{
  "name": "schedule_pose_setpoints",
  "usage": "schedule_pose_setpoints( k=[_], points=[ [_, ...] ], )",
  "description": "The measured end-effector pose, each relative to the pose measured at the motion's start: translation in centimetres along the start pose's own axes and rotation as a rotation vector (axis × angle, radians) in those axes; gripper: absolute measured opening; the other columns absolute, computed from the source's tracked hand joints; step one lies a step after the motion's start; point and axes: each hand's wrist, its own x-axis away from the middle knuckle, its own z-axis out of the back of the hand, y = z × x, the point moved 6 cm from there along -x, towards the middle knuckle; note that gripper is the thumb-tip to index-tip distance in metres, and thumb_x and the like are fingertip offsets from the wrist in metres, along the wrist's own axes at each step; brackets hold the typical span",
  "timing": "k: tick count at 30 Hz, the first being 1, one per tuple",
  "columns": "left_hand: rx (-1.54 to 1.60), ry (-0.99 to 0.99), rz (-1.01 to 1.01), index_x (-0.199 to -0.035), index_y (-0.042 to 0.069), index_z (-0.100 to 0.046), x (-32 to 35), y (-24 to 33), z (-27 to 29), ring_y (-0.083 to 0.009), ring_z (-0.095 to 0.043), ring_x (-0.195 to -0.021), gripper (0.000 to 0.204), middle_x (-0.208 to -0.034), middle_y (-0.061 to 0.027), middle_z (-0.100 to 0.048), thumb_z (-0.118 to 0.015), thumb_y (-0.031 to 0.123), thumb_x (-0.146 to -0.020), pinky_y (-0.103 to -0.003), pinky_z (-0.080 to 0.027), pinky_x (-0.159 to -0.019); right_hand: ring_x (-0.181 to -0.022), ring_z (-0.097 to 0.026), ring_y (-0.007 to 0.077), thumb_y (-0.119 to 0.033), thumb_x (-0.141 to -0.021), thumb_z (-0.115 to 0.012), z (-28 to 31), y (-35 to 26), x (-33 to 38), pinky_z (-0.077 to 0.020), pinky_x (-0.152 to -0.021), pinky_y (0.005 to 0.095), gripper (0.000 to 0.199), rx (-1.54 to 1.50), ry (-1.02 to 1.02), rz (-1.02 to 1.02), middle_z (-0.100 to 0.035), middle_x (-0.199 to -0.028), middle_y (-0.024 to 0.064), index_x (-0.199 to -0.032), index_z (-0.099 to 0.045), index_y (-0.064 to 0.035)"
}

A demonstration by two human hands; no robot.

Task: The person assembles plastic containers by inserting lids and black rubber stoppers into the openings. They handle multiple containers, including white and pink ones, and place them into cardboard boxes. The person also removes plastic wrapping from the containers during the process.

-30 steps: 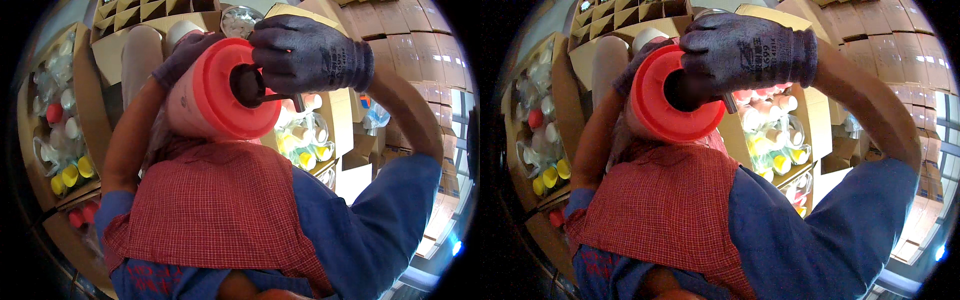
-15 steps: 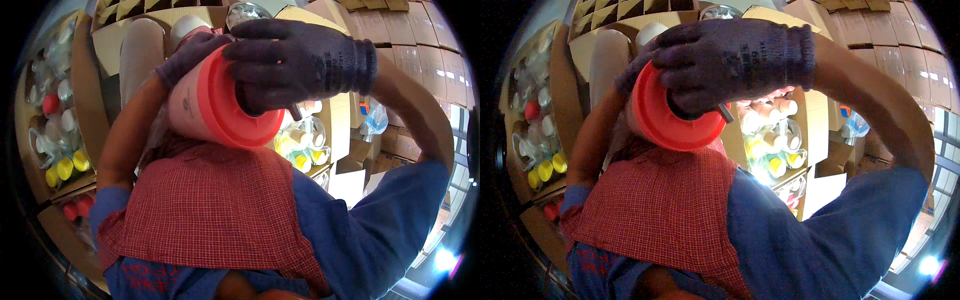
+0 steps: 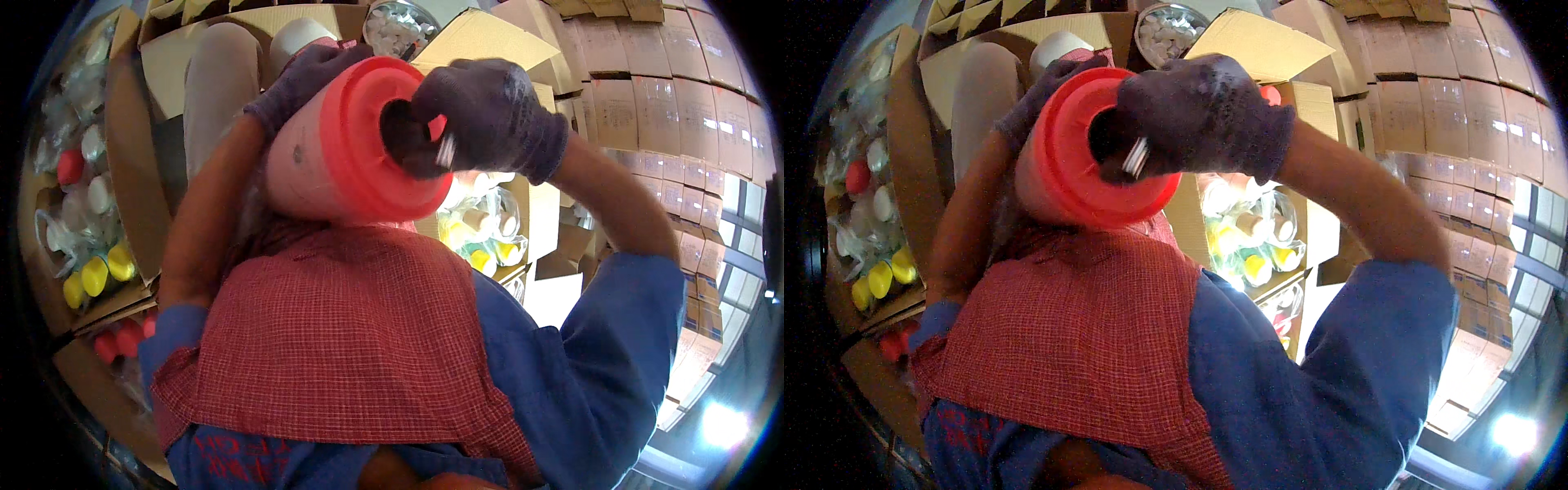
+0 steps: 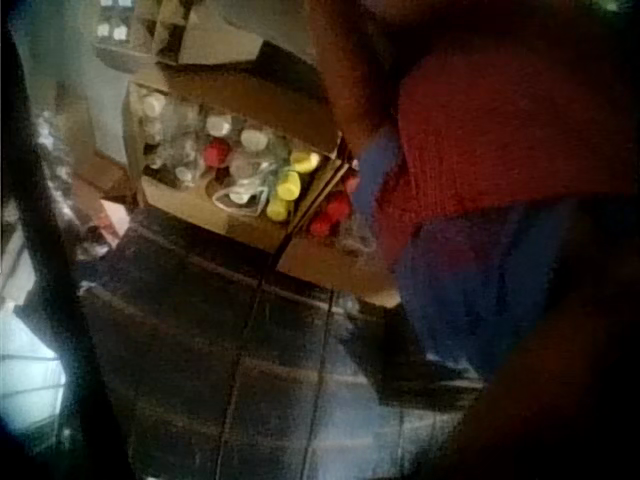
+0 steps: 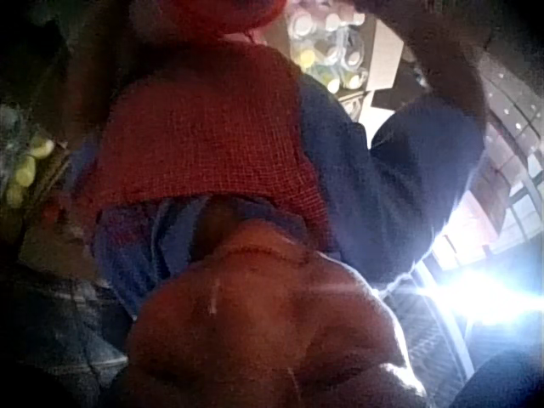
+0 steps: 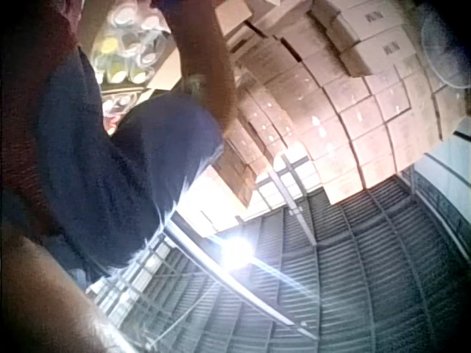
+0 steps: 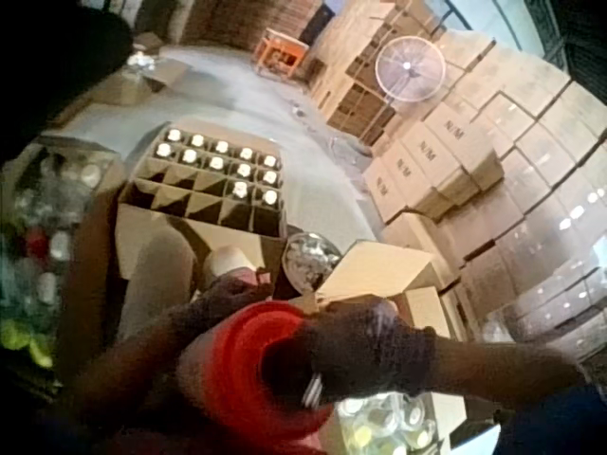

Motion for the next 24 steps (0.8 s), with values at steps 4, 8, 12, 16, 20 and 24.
schedule_pose_setpoints(
  k=[4, 8, 12, 16, 20, 24],
  points=[
    [-0.041, 0.179, 0.141, -0.084, 0.002, -0.063, -0.9, -1.5, 1.2, -0.0094, -0.057, -0.073, 0.031, -0.078, -0.0039, -0.063, -0.053, 0.029, -0.095, -0.03, -0.048, -0.068, -0.058, -0.065, 0.0262, -0.028, -0.078, -0.075, -2.1, 2.1, 2.8, -0.0524, -0.054, 0.0349, 0.031, -0.215, 0.135, -0.244, -0.061, -0.065, 0.008, -0.086, -0.053, -0.0078],
    [-0.383, 0.208, -0.181, -0.094, 0.003, -0.059, -2.1, -4.2, 4.5, -0.0161, -0.059, -0.074, 0.025, -0.082, -0.0074, -0.064, -0.055, 0.027, -0.091, -0.033, -0.049, -0.067, -0.073, -0.064, 0.0372, -0.049, -0.09, -0.054, -4.6, 5.1, 3.8, -0.0497, -0.066, 0.0443, 0.047, -0.302, 0.21, -0.487, -0.065, -0.077, 0.0192, -0.095, -0.062, -0.0024],
    [-0.777, 0.24, -0.255, -0.109, 0.003, -0.056, -1.0, -3.0, 6.2, -0.0235, -0.062, -0.086, 0.031, -0.096, -0.0121, -0.065, -0.057, 0.027, -0.089, -0.034, -0.05, -0.077, -0.084, -0.062, 0.0416, -0.056, -0.091, -0.045, -3.6, 6.7, 0.4, -0.0474, -0.077, 0.0465, 0.056, -0.381, 0.094, -0.722, -0.064, -0.087, 0.0252, -0.1, -0.064, -0.004],
    [0.134, 0.585, -0.168, -0.111, 0.0, -0.06, 3.6, 6.0, 9.4, -0.0263, -0.061, -0.097, 0.036, -0.11, -0.0127, -0.064, -0.056, 0.029, -0.09, -0.033, -0.046, -0.089, -0.079, -0.062, 0.0349, -0.051, -0.091, -0.049, 1.0, 4.4, -7.3, -0.0464, -0.076, 0.0424, 0.056, -0.224, -0.058, -0.426, -0.064, -0.083, 0.0206, -0.097, -0.064, 0.0027],
    [-0.755, 0.237, -0.73, -0.114, 0.006, -0.06, 5.7, 11.7, 5.9, -0.0294, -0.055, -0.109, 0.037, -0.114, -0.0136, -0.06, -0.06, 0.032, -0.088, -0.038, -0.04, -0.098, -0.074, -0.059, 0.0291, -0.026, -0.092, -0.05, -2.5, 14.7, -13.1, -0.0468, -0.066, 0.04, 0.031, -0.414, 0.058, -0.36, -0.061, -0.082, 0.0157, -0.101, -0.063, -0.0003],
    [-0.983, 0.279, -0.578, -0.117, 0.008, -0.055, 7.0, 12.2, 7.9, -0.0317, -0.049, -0.118, 0.042, -0.12, -0.0134, -0.057, -0.06, 0.039, -0.089, -0.046, -0.034, -0.105, -0.066, -0.051, 0.0204, -0.021, -0.092, -0.045, -6.6, 25.9, -13.5, -0.042, -0.058, 0.0364, 0.026, -0.574, 0.377, -0.724, -0.054, -0.075, 0.0078, -0.1, -0.061, -0.0024]
  ],
)
